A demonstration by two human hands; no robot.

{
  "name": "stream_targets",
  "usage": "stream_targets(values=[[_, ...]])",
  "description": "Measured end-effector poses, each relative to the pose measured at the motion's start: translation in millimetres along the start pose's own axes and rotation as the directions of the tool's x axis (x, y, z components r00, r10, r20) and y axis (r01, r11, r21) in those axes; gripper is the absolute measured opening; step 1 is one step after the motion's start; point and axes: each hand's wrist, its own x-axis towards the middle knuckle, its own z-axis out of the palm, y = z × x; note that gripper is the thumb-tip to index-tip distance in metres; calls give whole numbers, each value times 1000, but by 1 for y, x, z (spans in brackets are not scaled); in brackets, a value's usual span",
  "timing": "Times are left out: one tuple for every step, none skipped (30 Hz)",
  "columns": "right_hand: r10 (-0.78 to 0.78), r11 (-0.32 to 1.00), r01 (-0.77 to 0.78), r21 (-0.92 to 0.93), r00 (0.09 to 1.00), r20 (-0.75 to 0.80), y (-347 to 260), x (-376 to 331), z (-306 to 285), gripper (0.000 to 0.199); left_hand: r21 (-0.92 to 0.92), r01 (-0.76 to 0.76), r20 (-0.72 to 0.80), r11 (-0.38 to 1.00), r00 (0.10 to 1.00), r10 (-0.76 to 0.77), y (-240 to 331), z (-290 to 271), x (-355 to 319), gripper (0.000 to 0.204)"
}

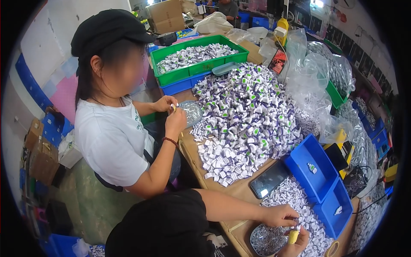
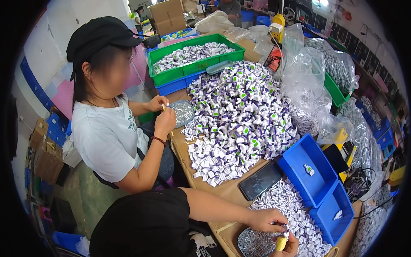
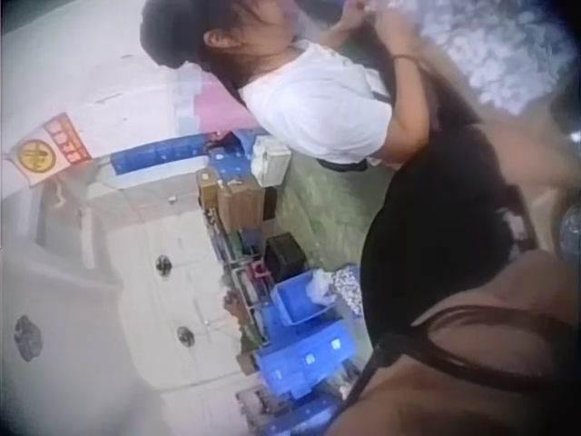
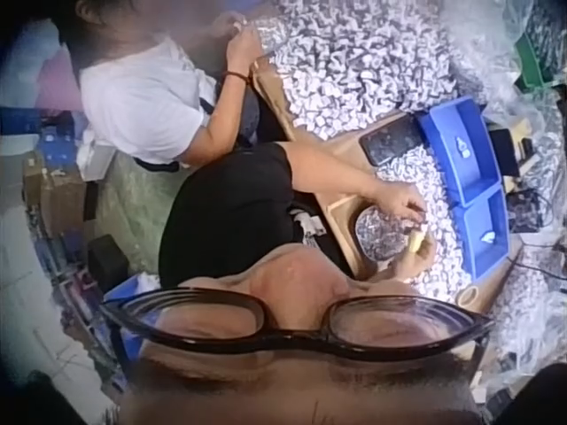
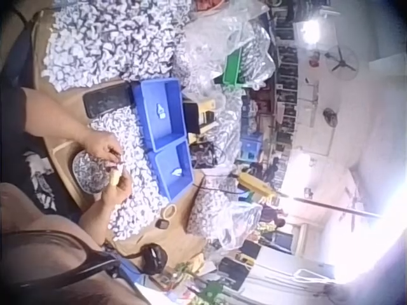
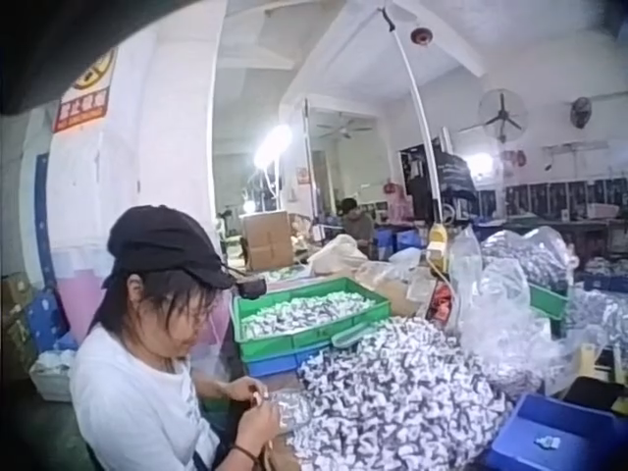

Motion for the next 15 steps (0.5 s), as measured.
stream_targets(values=[[-22,997,20,-69,999,-28,-3,-2,4,28,31,-13,2,999,1000,13,-1,-1,0,17],[-46,990,38,-139,997,-55,-5,-3,7,27,61,-26,5,998,1000,26,-1,-2,1,17],[-48,992,42,-116,998,-49,-4,-3,7,27,71,-51,0,996,999,51,1,-2,1,16],[-44,992,37,-121,998,-54,-2,-2,5,27,64,-50,2,997,999,50,2,-2,1,16],[-61,992,58,-116,998,-28,1,-1,2,27,61,-51,-8,997,999,52,3,-3,0,16],[-82,990,81,-111,997,-2,1,1,0,27,60,-55,-18,997,998,57,3,-2,2,15],[-87,993,89,-81,996,27,-3,2,1,28,55,-58,-15,997,998,59,3,-1,3,15],[-87,992,89,-86,996,24,-3,2,0,28,-13,-41,-26,999,999,41,3,1,4,15],[-151,985,147,-91,988,-34,1,1,1,29,-80,-24,-36,997,999,21,3,2,4,18],[-214,974,205,-97,973,-90,6,2,2,30,-145,-7,-45,989,999,0,3,2,4,22],[-355,918,329,-221,930,-93,17,3,-2,34,-334,59,-58,941,995,-83,1,5,5,22],[-353,919,328,-219,931,-87,26,6,-6,34,-509,114,-57,853,984,-166,-1,9,8,22],[-443,867,395,-304,890,-105,29,8,-4,32,-574,175,-2,800,977,-215,-2,6,7,22],[-529,803,454,-386,841,-113,30,9,-2,31,-632,234,54,739,964,-259,-2,1,5,24],[-624,652,575,-494,777,83,18,8,-4,38,-656,259,96,709,960,-262,11,-3,2,29]])
